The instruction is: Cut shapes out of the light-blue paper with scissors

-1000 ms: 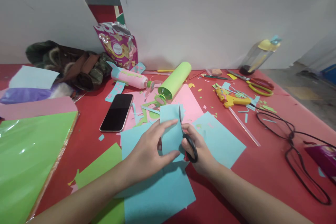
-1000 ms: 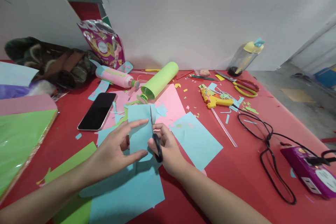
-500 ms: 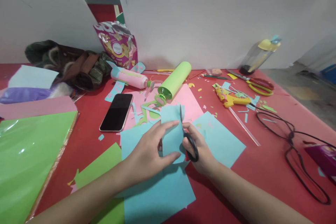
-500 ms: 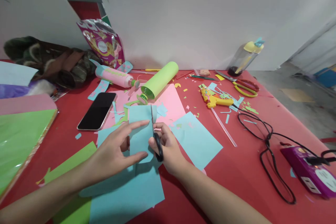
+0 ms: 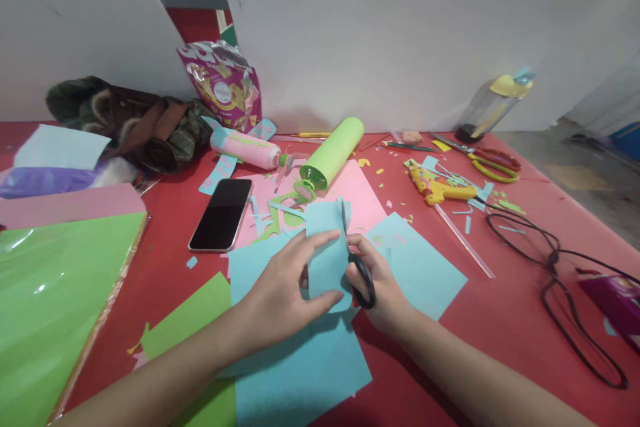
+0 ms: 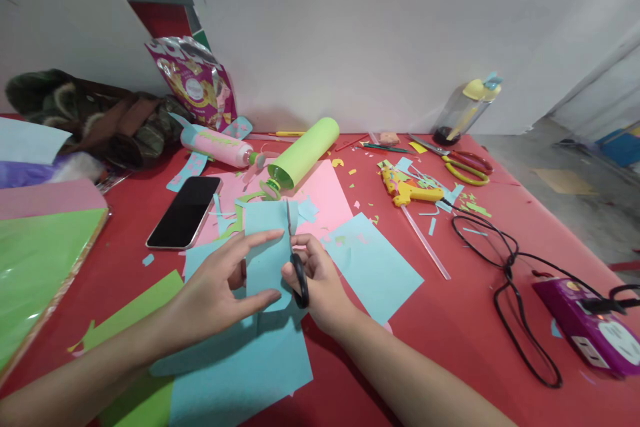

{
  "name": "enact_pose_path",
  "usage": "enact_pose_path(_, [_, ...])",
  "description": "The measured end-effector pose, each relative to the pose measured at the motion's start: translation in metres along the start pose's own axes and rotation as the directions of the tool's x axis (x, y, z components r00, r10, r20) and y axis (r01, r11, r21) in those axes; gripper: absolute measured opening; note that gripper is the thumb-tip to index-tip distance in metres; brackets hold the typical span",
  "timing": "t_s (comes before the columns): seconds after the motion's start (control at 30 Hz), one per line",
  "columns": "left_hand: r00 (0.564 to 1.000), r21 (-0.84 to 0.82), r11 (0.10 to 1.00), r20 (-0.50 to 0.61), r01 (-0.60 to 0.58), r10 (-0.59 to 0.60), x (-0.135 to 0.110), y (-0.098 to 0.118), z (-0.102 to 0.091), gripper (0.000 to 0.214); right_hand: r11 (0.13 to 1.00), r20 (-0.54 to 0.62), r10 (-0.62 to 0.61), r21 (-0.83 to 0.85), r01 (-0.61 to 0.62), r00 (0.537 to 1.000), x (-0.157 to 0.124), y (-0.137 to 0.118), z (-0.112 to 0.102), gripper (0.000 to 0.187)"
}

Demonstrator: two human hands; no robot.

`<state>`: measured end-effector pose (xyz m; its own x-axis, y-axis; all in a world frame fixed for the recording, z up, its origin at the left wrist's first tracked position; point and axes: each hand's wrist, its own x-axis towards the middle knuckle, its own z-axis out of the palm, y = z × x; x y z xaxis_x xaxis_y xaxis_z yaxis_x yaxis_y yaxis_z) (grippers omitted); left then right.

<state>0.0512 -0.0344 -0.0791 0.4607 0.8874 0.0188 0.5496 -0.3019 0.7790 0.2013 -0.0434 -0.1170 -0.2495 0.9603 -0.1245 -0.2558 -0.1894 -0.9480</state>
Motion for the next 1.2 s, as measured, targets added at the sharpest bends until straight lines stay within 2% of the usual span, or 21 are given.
enact_pose_path(0.2, [0.999,-0.020,1.000,0.035,0.013,-0.012,-0.0006,-0.0015,0.0008,0.056,1.000,0.006,-0.007,-0.012,0.007,1.000,-0.0009,-0.0027,-0.0016,0.044])
enact_pose_path(0.5, [0.999,-0.062,0.998,0.036,0.005,-0.003,-0.0031,-0.0006,0.0023,0.056,0.999,0.033,-0.036,0.026,0.035,0.999,-0.0011,0.0030,-0.0056,0.041])
enact_pose_path(0.83, [1.000,-0.071,0.997,0.029,0.005,-0.003,-0.0025,-0.0022,0.0051,0.057,0.996,0.040,-0.084,-0.014,0.085,0.996,-0.0021,-0.0012,-0.0032,0.037])
enact_pose_path(1.2, [1.000,-0.085,0.996,0.018,-0.001,0.003,-0.0021,-0.0036,0.0055,0.056,1.000,-0.005,-0.008,0.016,0.008,1.000,-0.0010,-0.0017,-0.0010,0.045])
